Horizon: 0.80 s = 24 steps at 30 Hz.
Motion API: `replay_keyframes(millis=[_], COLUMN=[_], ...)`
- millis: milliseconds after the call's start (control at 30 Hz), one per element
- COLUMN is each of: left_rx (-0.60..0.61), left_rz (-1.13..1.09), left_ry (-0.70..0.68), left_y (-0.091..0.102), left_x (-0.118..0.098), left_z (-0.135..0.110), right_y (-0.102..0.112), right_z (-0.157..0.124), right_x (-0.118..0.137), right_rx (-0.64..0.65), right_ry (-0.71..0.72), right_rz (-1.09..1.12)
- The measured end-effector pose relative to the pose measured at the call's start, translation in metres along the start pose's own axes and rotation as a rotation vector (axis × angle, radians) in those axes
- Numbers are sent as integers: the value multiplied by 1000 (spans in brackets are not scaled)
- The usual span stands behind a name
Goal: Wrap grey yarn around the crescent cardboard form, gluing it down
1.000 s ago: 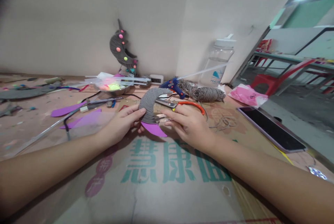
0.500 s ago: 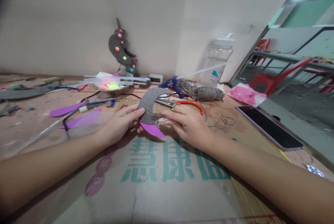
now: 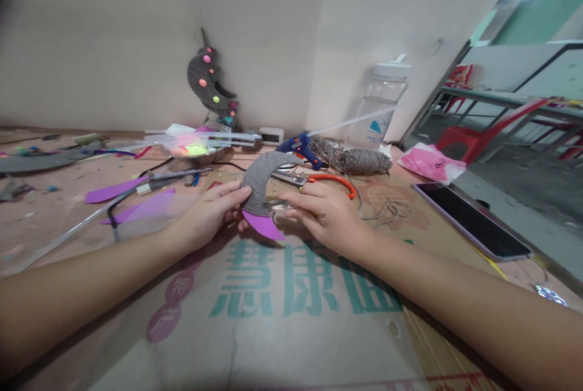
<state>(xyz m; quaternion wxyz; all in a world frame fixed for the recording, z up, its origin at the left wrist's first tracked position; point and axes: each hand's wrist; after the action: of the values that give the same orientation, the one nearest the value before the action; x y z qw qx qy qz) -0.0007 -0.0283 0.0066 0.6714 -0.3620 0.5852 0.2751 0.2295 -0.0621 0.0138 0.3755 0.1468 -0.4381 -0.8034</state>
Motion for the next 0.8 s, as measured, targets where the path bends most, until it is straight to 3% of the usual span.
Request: replay_keyframes(millis=[800], left_rx=[-54], left_rz=[151], left_ry=[-2], left_y=[-5], left_x=[-1], left_z=[-2], right_y=[-2], right_z=[-4], right_x=[-3], right_rx=[-49], right_ry=[-61], right_rz=[-97])
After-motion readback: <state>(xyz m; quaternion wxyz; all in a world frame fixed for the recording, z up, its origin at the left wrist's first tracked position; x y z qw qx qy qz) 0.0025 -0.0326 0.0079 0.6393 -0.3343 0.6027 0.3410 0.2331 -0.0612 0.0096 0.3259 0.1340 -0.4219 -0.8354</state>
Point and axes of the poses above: each hand's wrist, its own z-axis towards the middle knuckle, its own y-axis out of the back of the hand, x = y × z, and after that the axes turned 3 degrees about x, right-handed
